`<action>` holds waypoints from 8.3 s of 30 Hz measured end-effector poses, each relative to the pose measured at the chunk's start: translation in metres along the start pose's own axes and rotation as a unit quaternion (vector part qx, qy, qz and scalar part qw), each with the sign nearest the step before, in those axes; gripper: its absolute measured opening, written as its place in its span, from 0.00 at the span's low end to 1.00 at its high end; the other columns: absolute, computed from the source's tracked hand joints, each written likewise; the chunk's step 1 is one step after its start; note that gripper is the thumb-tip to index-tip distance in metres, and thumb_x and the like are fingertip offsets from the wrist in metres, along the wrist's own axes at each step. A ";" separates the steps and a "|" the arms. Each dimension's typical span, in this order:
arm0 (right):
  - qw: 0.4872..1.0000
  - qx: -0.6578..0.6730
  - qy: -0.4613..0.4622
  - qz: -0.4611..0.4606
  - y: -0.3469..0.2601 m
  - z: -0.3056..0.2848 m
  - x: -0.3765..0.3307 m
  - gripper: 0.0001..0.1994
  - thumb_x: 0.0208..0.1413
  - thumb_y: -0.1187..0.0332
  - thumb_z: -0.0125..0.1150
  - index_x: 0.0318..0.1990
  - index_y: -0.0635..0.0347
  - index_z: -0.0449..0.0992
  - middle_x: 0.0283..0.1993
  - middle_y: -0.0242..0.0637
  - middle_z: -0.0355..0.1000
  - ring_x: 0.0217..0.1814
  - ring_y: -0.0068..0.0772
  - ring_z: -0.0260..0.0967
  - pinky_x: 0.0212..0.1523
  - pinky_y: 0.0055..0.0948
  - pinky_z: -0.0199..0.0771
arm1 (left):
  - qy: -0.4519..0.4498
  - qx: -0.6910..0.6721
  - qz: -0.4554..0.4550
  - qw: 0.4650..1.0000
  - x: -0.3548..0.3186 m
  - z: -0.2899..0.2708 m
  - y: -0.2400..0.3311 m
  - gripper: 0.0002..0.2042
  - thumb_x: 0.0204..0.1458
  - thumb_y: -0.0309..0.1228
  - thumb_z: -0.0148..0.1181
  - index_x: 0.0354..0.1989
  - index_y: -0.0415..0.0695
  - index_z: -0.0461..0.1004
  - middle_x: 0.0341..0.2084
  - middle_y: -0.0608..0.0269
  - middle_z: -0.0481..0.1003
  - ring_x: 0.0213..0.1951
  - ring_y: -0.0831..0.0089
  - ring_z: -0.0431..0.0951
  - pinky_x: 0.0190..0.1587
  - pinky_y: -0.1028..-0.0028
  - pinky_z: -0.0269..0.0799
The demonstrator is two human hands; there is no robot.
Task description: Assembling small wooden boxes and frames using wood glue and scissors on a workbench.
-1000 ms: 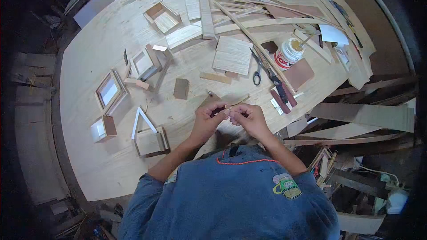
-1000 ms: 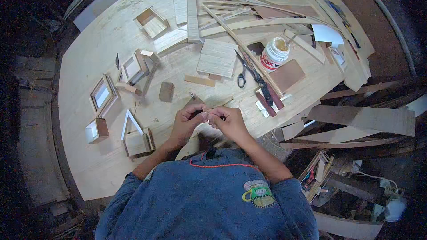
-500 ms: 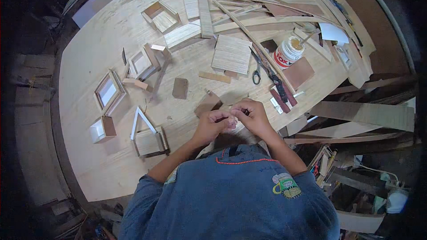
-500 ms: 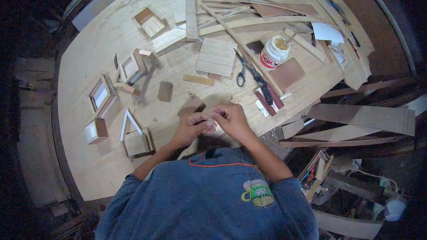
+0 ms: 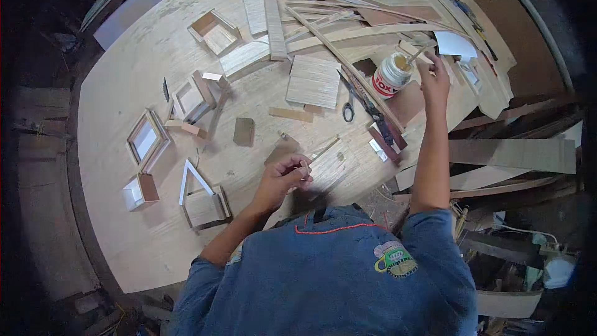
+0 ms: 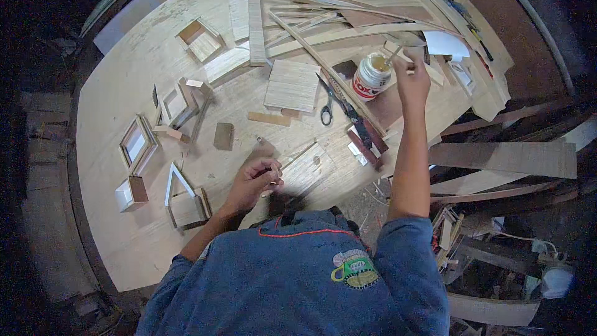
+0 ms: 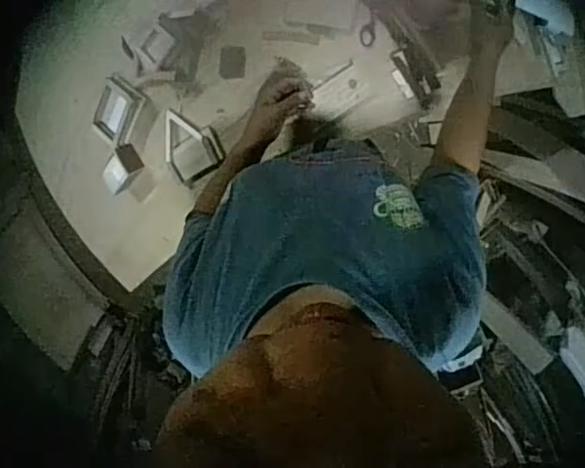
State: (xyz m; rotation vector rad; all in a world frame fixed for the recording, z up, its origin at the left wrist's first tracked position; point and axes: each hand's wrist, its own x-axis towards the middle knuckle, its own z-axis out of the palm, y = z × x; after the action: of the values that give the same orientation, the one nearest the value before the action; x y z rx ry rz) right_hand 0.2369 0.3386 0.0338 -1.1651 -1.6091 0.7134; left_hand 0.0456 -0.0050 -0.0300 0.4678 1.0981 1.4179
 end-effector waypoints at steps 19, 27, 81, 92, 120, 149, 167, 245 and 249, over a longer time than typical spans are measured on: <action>0.960 -0.215 -0.091 -0.154 0.002 0.021 0.024 0.13 0.56 0.61 0.53 0.32 0.64 0.74 0.28 0.55 0.71 0.31 0.57 0.70 0.32 0.46 0.67 | 0.074 0.049 0.045 0.995 -0.004 -0.010 0.010 0.12 0.50 0.26 0.60 0.44 0.40 0.73 0.32 0.63 0.76 0.33 0.77 0.76 0.37 0.76 0.73; 0.964 -0.198 -0.091 -0.150 0.008 0.017 0.025 0.13 0.57 0.62 0.52 0.34 0.64 0.75 0.28 0.53 0.72 0.32 0.54 0.71 0.33 0.43 0.68 | 0.057 0.084 0.070 0.992 -0.002 -0.009 0.008 0.15 0.52 0.25 0.58 0.49 0.38 0.72 0.37 0.58 0.77 0.38 0.73 0.77 0.41 0.75 0.73; 0.961 -0.126 0.037 -0.243 -0.080 -0.002 -0.046 0.08 0.49 0.71 0.61 0.36 0.64 0.76 0.32 0.36 0.72 0.29 0.27 0.68 0.30 0.24 0.67 | 0.054 0.091 0.206 0.973 -0.011 0.014 0.041 0.08 0.48 0.22 0.61 0.38 0.37 0.77 0.34 0.62 0.76 0.38 0.78 0.74 0.43 0.79 0.69; 0.906 0.095 -0.403 -0.083 -0.114 0.033 -0.184 0.06 0.47 0.73 0.62 0.34 0.63 0.80 0.25 0.40 0.74 0.22 0.26 0.71 0.24 0.24 0.68 | 0.073 0.133 0.232 0.961 0.001 0.026 0.036 0.09 0.47 0.22 0.64 0.37 0.36 0.77 0.30 0.61 0.78 0.32 0.78 0.76 0.39 0.78 0.72; 0.888 0.203 -0.402 0.090 -0.092 0.031 -0.198 0.06 0.55 0.75 0.57 0.34 0.69 0.77 0.27 0.33 0.74 0.26 0.18 0.70 0.27 0.18 0.72 | 0.037 0.184 0.261 0.947 0.003 0.031 0.038 0.08 0.46 0.22 0.63 0.36 0.39 0.79 0.29 0.59 0.79 0.29 0.77 0.77 0.33 0.79 0.72; 0.896 0.116 -0.426 0.041 -0.074 0.022 -0.177 0.06 0.45 0.71 0.63 0.26 0.65 0.74 0.22 0.35 0.72 0.24 0.18 0.66 0.26 0.22 0.66 | 0.035 -0.128 0.089 0.987 0.016 0.013 0.021 0.13 0.52 0.25 0.58 0.47 0.39 0.72 0.36 0.61 0.76 0.37 0.72 0.77 0.43 0.74 0.73; 0.994 -0.098 -0.032 -0.034 0.013 0.025 0.033 0.27 0.44 0.51 0.66 0.46 0.61 0.74 0.31 0.40 0.74 0.31 0.28 0.70 0.33 0.28 0.68 | 0.017 -0.184 0.170 0.968 -0.001 -0.033 0.043 0.12 0.52 0.23 0.57 0.46 0.39 0.70 0.37 0.60 0.74 0.39 0.73 0.76 0.41 0.78 0.74; 0.886 0.442 -0.134 0.041 -0.115 -0.014 -0.145 0.13 0.63 0.61 0.44 0.34 0.62 0.68 0.24 0.34 0.64 0.18 0.22 0.61 0.17 0.20 0.66 | -0.006 -0.241 0.156 0.958 0.011 0.013 0.070 0.11 0.52 0.25 0.59 0.44 0.40 0.73 0.36 0.62 0.76 0.38 0.73 0.75 0.45 0.75 0.72; 0.875 0.454 -0.161 0.052 -0.116 -0.012 -0.150 0.12 0.63 0.63 0.45 0.34 0.64 0.67 0.29 0.35 0.63 0.22 0.22 0.60 0.19 0.19 0.62 | 0.009 -0.256 0.151 0.955 0.011 0.011 0.067 0.12 0.52 0.25 0.59 0.45 0.39 0.73 0.36 0.61 0.76 0.38 0.72 0.76 0.45 0.75 0.72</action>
State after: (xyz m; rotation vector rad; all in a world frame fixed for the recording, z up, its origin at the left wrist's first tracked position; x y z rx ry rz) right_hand 0.2158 0.1560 0.0827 -0.4382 -1.1981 1.5799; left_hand 0.0158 0.0205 0.0261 0.2506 0.6455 1.9054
